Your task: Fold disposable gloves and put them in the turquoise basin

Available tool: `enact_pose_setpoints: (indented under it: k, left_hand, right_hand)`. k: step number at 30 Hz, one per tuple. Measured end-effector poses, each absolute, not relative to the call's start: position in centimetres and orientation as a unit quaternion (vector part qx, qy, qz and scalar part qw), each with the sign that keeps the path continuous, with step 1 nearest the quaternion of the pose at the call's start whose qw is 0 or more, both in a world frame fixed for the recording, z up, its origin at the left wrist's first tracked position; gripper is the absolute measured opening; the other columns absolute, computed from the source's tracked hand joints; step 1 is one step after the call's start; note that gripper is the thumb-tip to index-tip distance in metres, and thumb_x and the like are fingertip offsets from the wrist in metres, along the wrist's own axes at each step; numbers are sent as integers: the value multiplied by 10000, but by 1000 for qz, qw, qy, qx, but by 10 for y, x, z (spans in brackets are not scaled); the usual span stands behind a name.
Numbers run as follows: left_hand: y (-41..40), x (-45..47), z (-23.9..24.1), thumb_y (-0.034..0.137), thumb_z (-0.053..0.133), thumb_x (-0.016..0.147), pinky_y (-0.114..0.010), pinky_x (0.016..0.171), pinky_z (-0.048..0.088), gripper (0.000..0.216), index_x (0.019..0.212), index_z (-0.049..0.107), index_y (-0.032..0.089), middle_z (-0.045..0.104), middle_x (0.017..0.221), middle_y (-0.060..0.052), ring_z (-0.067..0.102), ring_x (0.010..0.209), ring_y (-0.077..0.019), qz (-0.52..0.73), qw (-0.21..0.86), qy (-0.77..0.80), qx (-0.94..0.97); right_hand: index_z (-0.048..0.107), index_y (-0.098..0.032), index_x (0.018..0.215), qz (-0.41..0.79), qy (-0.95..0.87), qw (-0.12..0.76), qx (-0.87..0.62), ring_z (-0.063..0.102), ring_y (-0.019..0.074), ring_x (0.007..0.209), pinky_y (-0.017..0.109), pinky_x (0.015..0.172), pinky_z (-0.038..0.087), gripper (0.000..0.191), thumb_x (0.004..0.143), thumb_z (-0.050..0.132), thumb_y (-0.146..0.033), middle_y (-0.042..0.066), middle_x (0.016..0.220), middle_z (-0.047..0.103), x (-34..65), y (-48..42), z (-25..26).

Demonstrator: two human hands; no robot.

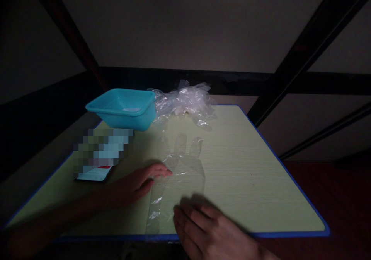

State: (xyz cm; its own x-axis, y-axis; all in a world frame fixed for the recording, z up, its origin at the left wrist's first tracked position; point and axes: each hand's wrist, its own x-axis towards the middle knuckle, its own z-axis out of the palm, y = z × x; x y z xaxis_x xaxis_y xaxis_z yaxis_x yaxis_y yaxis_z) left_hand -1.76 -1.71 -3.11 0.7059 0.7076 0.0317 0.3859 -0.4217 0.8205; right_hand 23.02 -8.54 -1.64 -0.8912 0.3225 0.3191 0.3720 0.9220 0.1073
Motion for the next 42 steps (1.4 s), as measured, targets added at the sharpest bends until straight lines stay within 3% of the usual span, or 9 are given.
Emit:
enact_pose_setpoints:
  k: [7,12,15,18,21,27,33,37,42]
  left_hand:
    - [-15,-19,-33,16,350,790,-422,987,399,436,1197,392,166,560,1220,-129,517,1147,-200,209,433,317,818]
    - [-15,-20,-30,-23,329,751,-398,938,440,449,1156,427,146,573,1167,-126,547,1085,-189,212,437,315,815]
    - [-15,-20,-29,-32,319,746,-381,943,435,437,1126,449,141,581,1128,-112,544,1073,-179,203,412,325,827]
    - [-15,-19,-30,-37,326,742,-375,952,429,440,1120,451,150,575,1131,-100,538,1079,-177,192,392,323,840]
    - [-18,-20,-32,-42,335,738,-367,952,431,460,1134,447,163,560,1149,-92,528,1090,-177,185,367,325,851]
    - [-19,-25,-32,-27,330,758,-361,971,424,500,1205,417,180,544,1186,-91,508,1130,-171,196,314,305,877]
    - [-13,-37,-23,139,489,811,-392,992,406,430,1234,431,193,534,1264,-103,473,1194,-214,177,291,239,909]
    - [-12,-48,-15,278,637,747,-422,1012,386,624,1311,386,183,476,1348,-129,420,1253,-263,129,267,208,932]
    - [-15,-46,-22,341,617,767,-437,1011,386,614,1315,401,168,498,1333,-138,450,1228,-269,129,196,223,946]
  right_hand:
    - [675,-147,954,-17,-959,194,-204,661,166,788,288,660,553,358,941,317,-150,46,984,723,228,-80,-4]
    - [675,-172,911,9,-952,195,-234,647,157,737,298,626,527,345,943,332,-184,50,876,731,228,-75,3]
    - [675,-182,928,-39,-950,225,-215,638,144,796,278,658,512,335,953,369,-315,26,934,729,232,-76,-1]
    - [652,-153,1055,-116,-961,174,-179,601,163,988,285,778,494,362,930,412,-395,16,1116,680,236,-78,-10]
    - [596,-124,1166,-153,-966,119,-173,534,171,1125,297,895,451,352,936,419,-323,17,1253,597,238,-82,-17]
    - [593,-122,1165,-117,-963,143,-198,508,149,1176,273,942,449,321,931,374,-139,-14,1287,562,235,-87,-19]
    - [660,-162,1039,-29,-939,244,-240,616,141,1006,269,853,507,279,943,402,-208,17,1093,691,228,-87,-21]
    - [654,-150,991,69,-924,266,-267,659,128,870,261,781,533,330,962,330,-205,51,960,725,228,-78,-10]
    - [643,-139,966,100,-905,298,-286,673,145,797,265,691,557,320,958,330,-202,68,869,726,229,-71,3]
